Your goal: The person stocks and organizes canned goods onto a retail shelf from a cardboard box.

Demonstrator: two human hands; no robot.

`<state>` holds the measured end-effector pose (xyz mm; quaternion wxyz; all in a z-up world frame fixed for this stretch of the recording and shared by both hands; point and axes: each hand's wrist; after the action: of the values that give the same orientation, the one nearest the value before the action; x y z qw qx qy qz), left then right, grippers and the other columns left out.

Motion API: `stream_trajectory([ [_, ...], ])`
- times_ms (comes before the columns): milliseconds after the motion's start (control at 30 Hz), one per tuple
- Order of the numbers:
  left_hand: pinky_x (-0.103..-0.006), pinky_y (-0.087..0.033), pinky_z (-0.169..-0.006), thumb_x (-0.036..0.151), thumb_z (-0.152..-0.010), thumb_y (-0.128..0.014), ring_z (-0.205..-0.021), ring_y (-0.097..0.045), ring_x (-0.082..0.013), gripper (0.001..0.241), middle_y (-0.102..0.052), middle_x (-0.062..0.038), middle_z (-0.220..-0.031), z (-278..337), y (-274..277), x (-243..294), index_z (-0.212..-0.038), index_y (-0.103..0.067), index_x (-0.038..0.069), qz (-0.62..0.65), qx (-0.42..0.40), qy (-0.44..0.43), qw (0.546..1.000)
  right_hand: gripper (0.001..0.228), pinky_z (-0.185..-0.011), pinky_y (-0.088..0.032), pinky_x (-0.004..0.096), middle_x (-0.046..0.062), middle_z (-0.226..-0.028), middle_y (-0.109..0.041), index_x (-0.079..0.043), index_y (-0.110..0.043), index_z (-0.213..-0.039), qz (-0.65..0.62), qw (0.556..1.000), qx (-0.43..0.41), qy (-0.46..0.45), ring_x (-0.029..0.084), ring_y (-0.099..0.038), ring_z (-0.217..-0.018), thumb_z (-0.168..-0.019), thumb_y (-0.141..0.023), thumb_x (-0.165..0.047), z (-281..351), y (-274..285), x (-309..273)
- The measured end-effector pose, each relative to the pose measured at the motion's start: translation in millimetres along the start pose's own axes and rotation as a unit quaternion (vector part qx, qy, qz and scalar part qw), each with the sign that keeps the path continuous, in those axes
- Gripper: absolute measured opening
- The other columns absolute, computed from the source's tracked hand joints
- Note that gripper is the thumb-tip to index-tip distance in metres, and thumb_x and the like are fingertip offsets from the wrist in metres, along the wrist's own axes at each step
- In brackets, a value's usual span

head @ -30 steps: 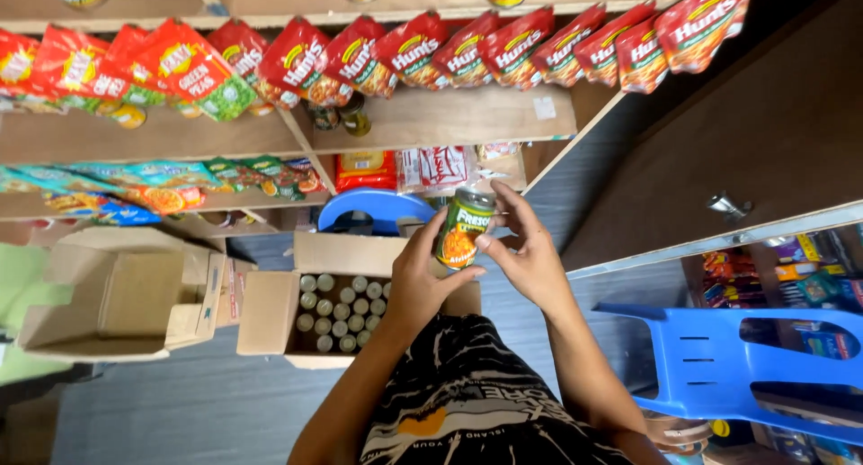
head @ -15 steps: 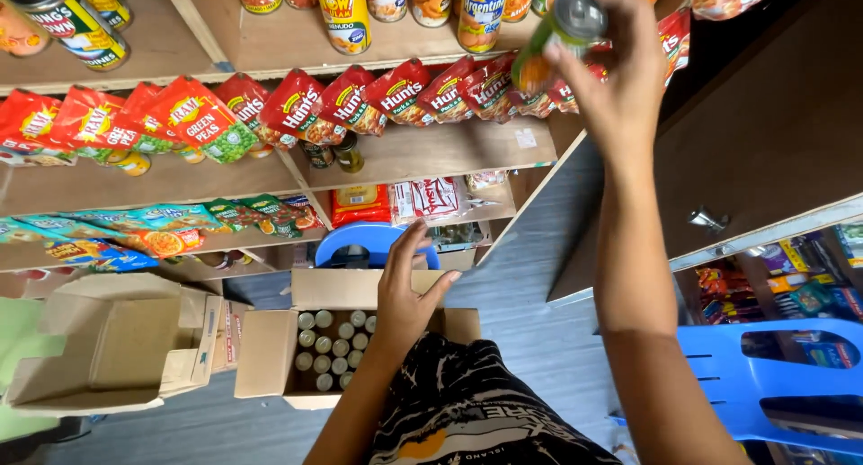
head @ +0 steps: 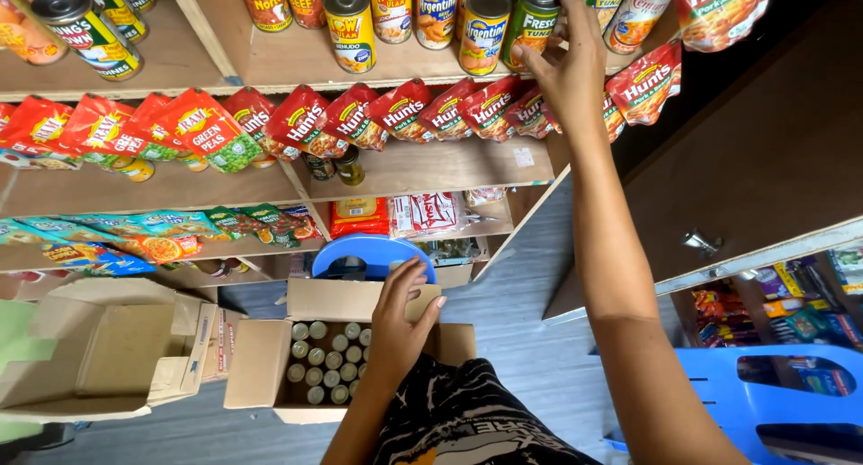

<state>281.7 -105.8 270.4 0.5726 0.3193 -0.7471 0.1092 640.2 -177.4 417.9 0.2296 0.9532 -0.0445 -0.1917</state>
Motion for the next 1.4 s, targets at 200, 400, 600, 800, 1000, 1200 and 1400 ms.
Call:
stream_trajectory([
  [200, -0.0375, -0.058, -0.095, 0.01, -0.088, -0.077, -0.122, -0.066, -0.0247, 0.05, -0.059, -0.013, -0.143, -1.2, -2.2, 1.8, -0.134, -0.059, 0.005, -0.015, -0.024, 0.005, 1.0, 0.07, -0.079, -0.065, 0.025, 0.007, -0.116, -0.055, -0.012, -0.056, -0.146, 0.013, 0.998, 0.039, -0.052, 0.015, -0.061, -0.094, -0.089, -0.095, -0.001, 8.0, -13.1, -5.9],
  [400, -0.0376, -0.058, -0.095, 0.011, -0.089, -0.077, -0.123, -0.066, -0.0251, 0.046, -0.059, -0.012, -0.143, -2.4, -2.7, 2.8, -0.132, -0.061, 0.005, -0.018, -0.037, -0.006, 0.999, 0.085, -0.077, -0.056, 0.029, 0.01, -0.112, -0.053, -0.015, -0.049, -0.155, 0.03, 0.995, 0.023, -0.093, 0.019, -0.058, -0.092, -0.086, -0.099, -0.007, 14.1, -12.6, -12.6],
  [600, -0.0372, -0.057, -0.095, 0.013, -0.089, -0.077, -0.118, -0.068, -0.0242, 0.05, -0.064, -0.012, -0.136, -0.3, 3.7, -5.5, -0.135, -0.059, 0.005, -0.013, -0.03, 0.041, 0.999, 0.09, -0.103, -0.058, 0.036, 0.015, -0.139, -0.056, -0.003, -0.035, -0.161, 0.023, 0.997, 0.057, -0.053, 0.027, -0.061, -0.121, -0.091, -0.091, -0.003, 70.3, -7.0, -34.6],
  [800, -0.0375, -0.056, -0.093, 0.016, -0.088, -0.076, -0.113, -0.069, -0.0258, 0.05, -0.065, -0.013, -0.131, 13.7, 13.8, -53.1, -0.134, -0.06, 0.006, -0.06, -0.037, 0.089, 0.994, 0.043, -0.098, -0.055, 0.037, 0.015, -0.127, -0.066, -0.002, -0.062, -0.132, -0.017, 0.991, -0.045, -0.128, 0.026, -0.066, -0.117, -0.091, -0.078, -0.003, 189.2, -25.9, -79.5],
  [1000, -0.0383, -0.055, -0.091, 0.022, -0.093, -0.075, -0.109, -0.068, -0.03, 0.043, -0.069, -0.015, -0.123, 64.1, 31.6, -132.2, -0.131, -0.063, 0.006, -0.132, -0.067, 0.132, 0.98, 0.037, -0.075, -0.056, 0.029, 0.01, -0.116, -0.072, -0.006, -0.068, -0.124, -0.199, 0.847, -0.357, -0.341, 0.019, -0.069, -0.1, -0.09, -0.078, -0.015, 350.5, -63.5, -95.9],
  [1200, -0.0364, -0.059, -0.079, 0.018, -0.09, -0.074, -0.096, -0.074, -0.0266, 0.042, -0.069, -0.014, -0.123, 129.5, 55.3, -227.5, -0.128, -0.063, 0.004, -0.08, -0.005, 0.247, 0.966, 0.039, -0.083, -0.056, 0.03, 0.007, -0.116, -0.074, -0.005, -0.065, -0.131, -0.317, 0.715, -0.446, -0.436, 0.014, -0.068, -0.097, -0.095, -0.074, -0.015, 458.1, -74.9, -97.9],
  [1400, -0.0362, -0.061, -0.077, 0.021, -0.09, -0.079, -0.096, -0.074, -0.0269, 0.041, -0.07, -0.016, -0.118, 202.8, 56.5, -326.5, -0.123, -0.065, 0.002, -0.109, 0.068, 0.332, 0.935, 0.035, -0.081, -0.058, 0.029, 0.007, -0.107, -0.075, -0.007, -0.065, -0.129, -0.27, 0.703, -0.491, -0.438, 0.014, -0.071, -0.097, -0.095, -0.074, -0.014, 470.7, -87.1, -94.2],
])
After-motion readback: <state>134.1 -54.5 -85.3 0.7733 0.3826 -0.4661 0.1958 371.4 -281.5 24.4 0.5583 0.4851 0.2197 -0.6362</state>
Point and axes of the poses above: each hand's wrist, its own z-axis away from the middle knuckle, its own y-axis out of the back of the hand, x = y × z
